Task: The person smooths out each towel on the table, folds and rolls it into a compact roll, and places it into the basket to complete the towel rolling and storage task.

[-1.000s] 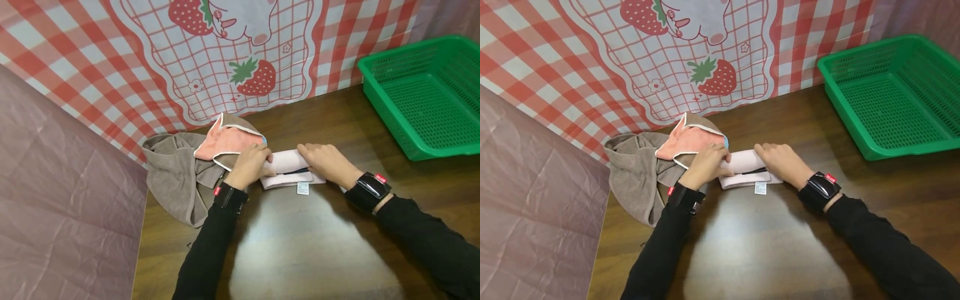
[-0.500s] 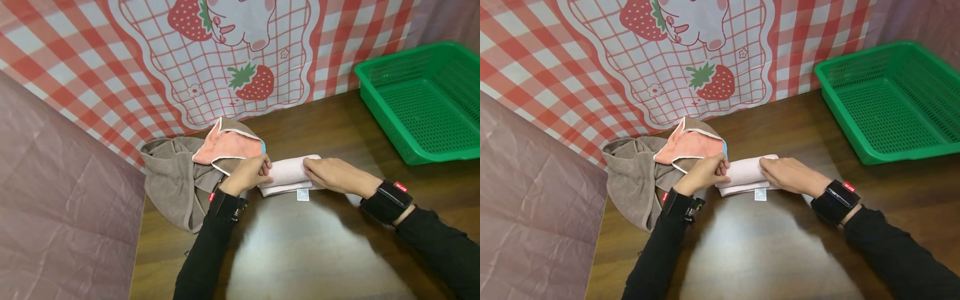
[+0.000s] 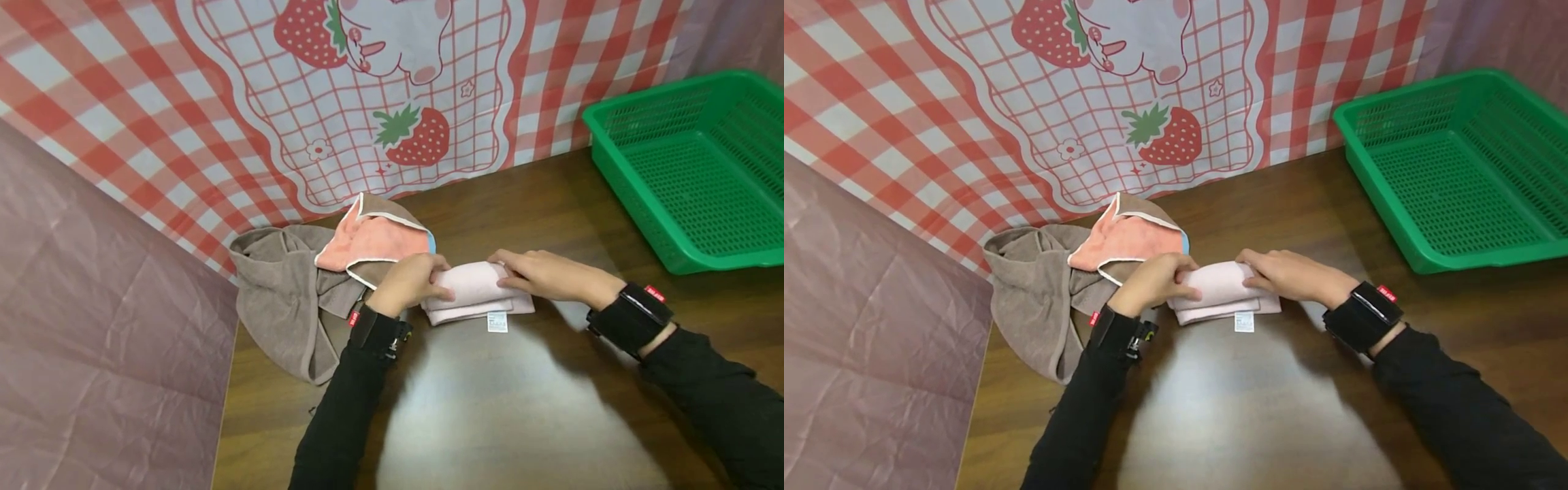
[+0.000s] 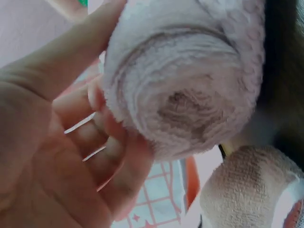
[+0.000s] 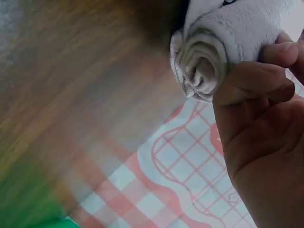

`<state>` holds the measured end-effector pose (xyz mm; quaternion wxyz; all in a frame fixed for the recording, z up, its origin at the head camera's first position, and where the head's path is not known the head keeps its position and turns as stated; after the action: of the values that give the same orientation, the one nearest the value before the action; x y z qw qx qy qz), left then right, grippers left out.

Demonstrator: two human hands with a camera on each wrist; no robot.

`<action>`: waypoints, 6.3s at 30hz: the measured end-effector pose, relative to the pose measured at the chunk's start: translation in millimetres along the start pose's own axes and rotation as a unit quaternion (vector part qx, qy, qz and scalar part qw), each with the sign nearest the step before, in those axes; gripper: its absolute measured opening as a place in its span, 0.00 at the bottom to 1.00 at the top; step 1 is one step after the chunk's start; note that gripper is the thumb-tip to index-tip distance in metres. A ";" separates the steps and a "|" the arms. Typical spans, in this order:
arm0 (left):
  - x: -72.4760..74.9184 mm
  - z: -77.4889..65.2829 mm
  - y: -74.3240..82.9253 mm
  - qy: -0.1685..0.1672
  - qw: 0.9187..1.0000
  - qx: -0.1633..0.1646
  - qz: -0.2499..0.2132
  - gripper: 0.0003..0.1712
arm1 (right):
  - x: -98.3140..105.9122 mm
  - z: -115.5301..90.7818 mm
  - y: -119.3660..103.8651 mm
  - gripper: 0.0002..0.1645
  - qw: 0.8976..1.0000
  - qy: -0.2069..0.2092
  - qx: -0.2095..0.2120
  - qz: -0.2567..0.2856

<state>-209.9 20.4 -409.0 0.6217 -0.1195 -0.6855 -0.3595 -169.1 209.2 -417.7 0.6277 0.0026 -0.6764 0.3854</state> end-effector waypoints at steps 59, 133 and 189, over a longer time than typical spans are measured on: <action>-39.7 15.7 8.2 -0.003 0.997 -0.018 0.076 0.36 | -23.6 13.3 -2.1 0.53 0.994 0.035 0.056 -0.085; -71.6 230.0 295.1 -0.010 0.988 -0.027 0.151 0.42 | 204.1 -174.7 175.5 0.42 0.942 0.091 -0.058 -0.318; -18.5 117.5 111.8 0.035 0.981 0.071 0.178 0.29 | 90.3 -25.5 33.9 0.29 0.978 0.014 -0.009 -0.209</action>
<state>-228.0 180.7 -384.0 0.7064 -0.1821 -0.6548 -0.1975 -183.2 289.8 -360.5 0.7035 0.1328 -0.6557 0.2399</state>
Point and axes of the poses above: each hand's wrist, its own z-axis towards the middle knuckle, its own x-axis out of the back of the hand, y = z × x, the point moved 6 cm from there along z, towards the middle knuckle, and after that the axes turned 6 degrees about y, right-handed, at the moved point
